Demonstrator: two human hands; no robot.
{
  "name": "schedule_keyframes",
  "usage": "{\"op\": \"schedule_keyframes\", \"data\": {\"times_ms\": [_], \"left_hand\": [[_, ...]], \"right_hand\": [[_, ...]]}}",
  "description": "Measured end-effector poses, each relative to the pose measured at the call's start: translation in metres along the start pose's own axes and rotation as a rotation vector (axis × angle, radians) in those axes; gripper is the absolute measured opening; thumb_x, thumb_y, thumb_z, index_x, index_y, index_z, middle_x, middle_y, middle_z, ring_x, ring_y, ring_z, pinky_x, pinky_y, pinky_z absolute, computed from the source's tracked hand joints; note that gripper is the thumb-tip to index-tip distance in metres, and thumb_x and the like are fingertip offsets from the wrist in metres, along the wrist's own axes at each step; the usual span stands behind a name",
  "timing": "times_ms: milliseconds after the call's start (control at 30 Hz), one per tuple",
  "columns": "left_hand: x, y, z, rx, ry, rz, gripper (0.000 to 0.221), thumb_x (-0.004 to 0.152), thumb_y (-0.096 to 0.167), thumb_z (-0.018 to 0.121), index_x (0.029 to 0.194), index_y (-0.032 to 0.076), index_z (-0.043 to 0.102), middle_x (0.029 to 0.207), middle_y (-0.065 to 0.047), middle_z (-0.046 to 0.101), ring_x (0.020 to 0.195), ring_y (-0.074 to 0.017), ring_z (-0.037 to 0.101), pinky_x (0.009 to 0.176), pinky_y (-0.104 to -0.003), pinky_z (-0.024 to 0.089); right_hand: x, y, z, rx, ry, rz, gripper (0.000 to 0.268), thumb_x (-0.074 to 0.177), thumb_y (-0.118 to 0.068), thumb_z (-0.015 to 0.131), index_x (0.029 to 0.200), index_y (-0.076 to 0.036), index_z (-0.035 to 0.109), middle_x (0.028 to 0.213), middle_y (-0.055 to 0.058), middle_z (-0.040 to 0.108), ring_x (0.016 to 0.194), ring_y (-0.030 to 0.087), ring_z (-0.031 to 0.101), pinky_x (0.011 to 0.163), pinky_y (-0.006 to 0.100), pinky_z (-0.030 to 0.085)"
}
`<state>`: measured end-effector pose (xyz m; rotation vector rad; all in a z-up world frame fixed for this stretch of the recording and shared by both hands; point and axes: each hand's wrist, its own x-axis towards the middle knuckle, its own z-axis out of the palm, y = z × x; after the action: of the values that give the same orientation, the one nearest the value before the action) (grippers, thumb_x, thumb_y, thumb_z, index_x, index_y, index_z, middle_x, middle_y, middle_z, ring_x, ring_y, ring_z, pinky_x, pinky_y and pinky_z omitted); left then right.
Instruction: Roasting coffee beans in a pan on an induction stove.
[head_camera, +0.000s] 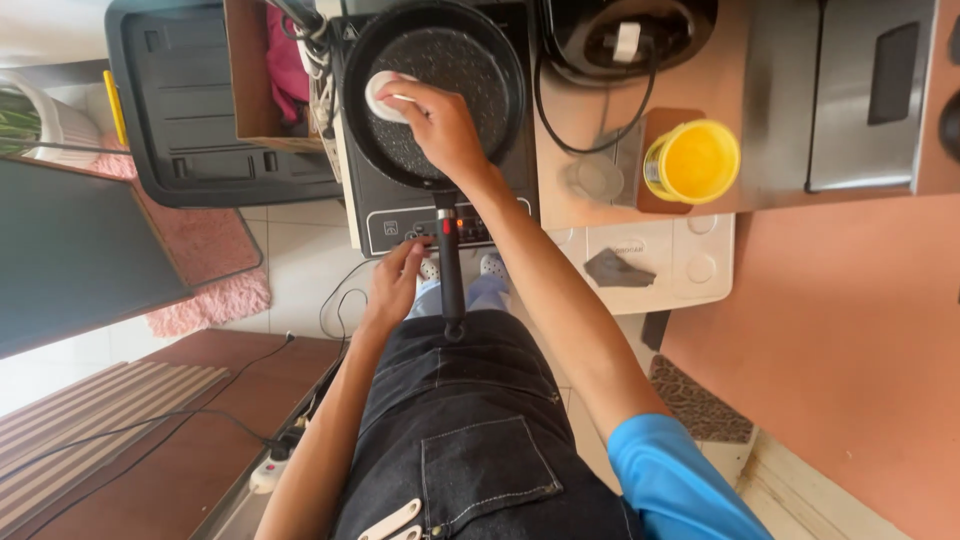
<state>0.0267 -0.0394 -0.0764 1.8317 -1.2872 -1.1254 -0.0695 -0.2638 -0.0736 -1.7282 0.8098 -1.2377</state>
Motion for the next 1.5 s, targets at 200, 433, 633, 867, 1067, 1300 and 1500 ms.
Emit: {"op": "schedule_keyframes", "data": {"times_ms": [200,433,633,867,1067,1300,1500], "left_hand": [[-0.01,0.027,0.037,-0.495,-0.248,-0.263,0.039,0.104,0.034,0.052,0.125,0.002,0.057,0.096,-0.011,0.073,0.078,-0.016,0.068,0.069,-0.031,0.055],[-0.011,0.022,0.055,-0.591,-0.215,-0.279,0.037,0.107,0.037,0.05,0.112,0.003,0.061,0.083,-0.007,0.069,0.074,-0.0143,0.066,0.069,-0.03,0.053],[-0.012,0.038,0.049,-0.512,-0.192,-0.217,0.036,0.107,0.037,0.048,0.106,0.002,0.058,0.078,-0.006,0.068,0.071,-0.0138,0.064,0.067,-0.03,0.052],[-0.017,0.025,0.05,-0.487,-0.184,-0.196,0.035,0.106,0.036,0.05,0.107,0.003,0.057,0.078,-0.006,0.068,0.07,-0.0132,0.065,0.066,-0.03,0.053],[-0.013,0.034,0.035,-0.579,-0.181,-0.247,0.035,0.105,0.037,0.049,0.107,0.003,0.058,0.073,-0.006,0.066,0.065,-0.0142,0.062,0.062,-0.032,0.052],[-0.012,0.02,0.03,-0.556,-0.233,-0.233,0.037,0.106,0.038,0.049,0.109,0.003,0.057,0.074,-0.006,0.066,0.068,-0.0147,0.063,0.066,-0.032,0.053],[-0.007,0.022,0.014,-0.41,-0.148,-0.199,0.04,0.102,0.037,0.052,0.124,0.003,0.055,0.09,-0.013,0.07,0.084,-0.0241,0.068,0.078,-0.036,0.052]], "right_hand": [[0.0,-0.042,-0.037,-0.023,-0.182,0.295,0.016,0.099,-0.012,0.066,0.111,-0.007,0.076,0.099,0.01,0.08,0.078,0.015,0.073,0.072,0.027,0.055],[0.035,-0.017,-0.091,-0.041,-0.505,0.318,0.011,0.098,-0.012,0.067,0.101,-0.006,0.077,0.093,0.005,0.078,0.084,0.012,0.072,0.076,0.027,0.055],[0.065,-0.012,-0.044,-0.213,-0.119,0.223,0.013,0.098,-0.012,0.067,0.103,-0.007,0.078,0.089,0.01,0.078,0.077,0.015,0.072,0.071,0.03,0.055],[-0.003,-0.069,-0.05,-0.377,-0.506,0.257,0.02,0.091,-0.001,0.066,0.105,-0.008,0.078,0.093,0.015,0.077,0.085,0.023,0.075,0.076,0.034,0.057],[0.064,0.009,-0.065,-0.059,0.01,0.389,0.013,0.101,-0.011,0.063,0.104,-0.009,0.076,0.093,0.004,0.077,0.082,0.011,0.073,0.073,0.027,0.059],[0.03,-0.089,-0.058,-0.486,-0.406,0.425,0.014,0.1,-0.012,0.069,0.108,-0.008,0.079,0.084,0.011,0.074,0.071,0.018,0.065,0.066,0.031,0.051],[-0.005,-0.164,-0.188,-0.182,0.301,0.34,0.018,0.112,-0.011,0.06,0.12,0.003,0.067,0.113,0.01,0.072,0.1,0.017,0.07,0.091,0.035,0.064]]}}
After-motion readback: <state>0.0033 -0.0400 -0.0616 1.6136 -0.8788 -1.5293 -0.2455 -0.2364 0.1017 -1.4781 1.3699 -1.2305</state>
